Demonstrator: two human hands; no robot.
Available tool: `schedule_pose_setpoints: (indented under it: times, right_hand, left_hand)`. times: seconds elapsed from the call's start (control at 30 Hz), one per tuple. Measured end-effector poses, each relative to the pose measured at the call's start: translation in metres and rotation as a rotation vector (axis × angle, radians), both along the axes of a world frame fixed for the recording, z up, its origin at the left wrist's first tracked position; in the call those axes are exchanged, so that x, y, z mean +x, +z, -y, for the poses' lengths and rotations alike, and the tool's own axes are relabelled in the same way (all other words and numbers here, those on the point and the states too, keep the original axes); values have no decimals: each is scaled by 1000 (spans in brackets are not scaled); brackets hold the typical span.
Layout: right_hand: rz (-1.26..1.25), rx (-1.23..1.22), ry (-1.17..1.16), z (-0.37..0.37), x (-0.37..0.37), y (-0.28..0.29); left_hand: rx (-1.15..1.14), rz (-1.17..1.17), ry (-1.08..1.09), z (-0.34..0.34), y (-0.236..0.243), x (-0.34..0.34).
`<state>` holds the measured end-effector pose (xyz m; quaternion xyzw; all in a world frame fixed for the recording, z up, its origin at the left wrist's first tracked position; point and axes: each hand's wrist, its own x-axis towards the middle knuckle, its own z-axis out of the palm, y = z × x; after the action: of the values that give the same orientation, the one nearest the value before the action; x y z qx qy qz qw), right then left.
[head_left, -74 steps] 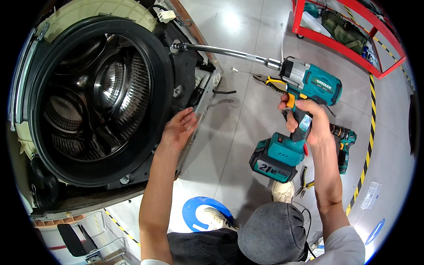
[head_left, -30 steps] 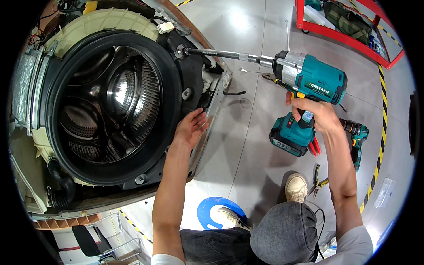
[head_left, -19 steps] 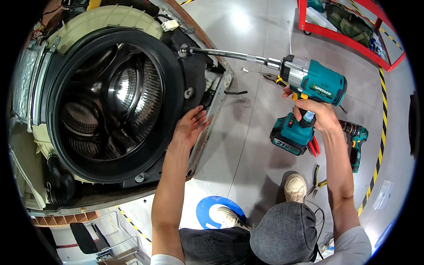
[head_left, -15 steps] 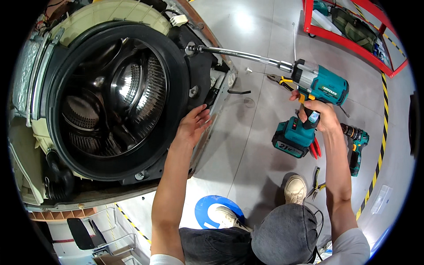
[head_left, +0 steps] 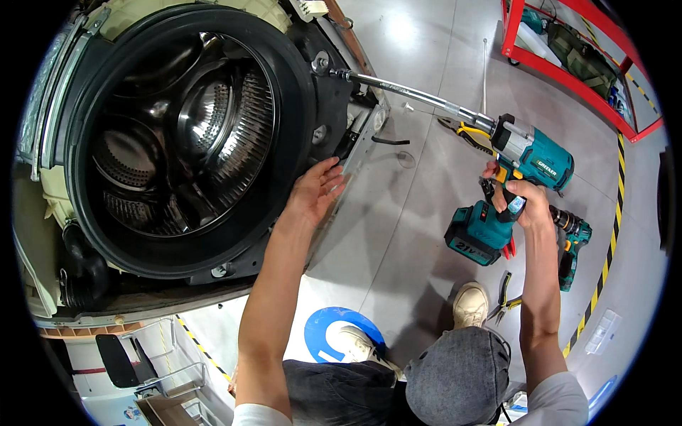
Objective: The person attaches internal components to a washing machine drum, handling a large plastic counterweight, several large bolts, and washers, then tightening them using an electric impact wrench.
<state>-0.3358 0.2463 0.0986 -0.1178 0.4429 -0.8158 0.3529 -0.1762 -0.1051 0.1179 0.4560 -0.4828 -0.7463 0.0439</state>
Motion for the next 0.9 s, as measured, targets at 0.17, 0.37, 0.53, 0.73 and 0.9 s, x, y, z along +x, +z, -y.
schedule_pose_setpoints:
  times: [0.17,0.37,0.53,0.73,0.9]
  right_hand:
    - [33,24,31,-15,22,-17]
    - [143,4,68,-22,62,-41]
    - [188,58,78,-6,83,-53]
    - [212,41,100,8,93,-60]
    - [191,47,87,8,96,-65]
  left_hand:
    - [110,-110,-53,-7,-7,-1]
    - [194,-272,-206,-52,-11,-13]
    - [286,-344,-157,-60,-9,-22]
    - [232,-320,-119,-51,-19,-18]
    - [218,-309,-168,-52,-13,-18]
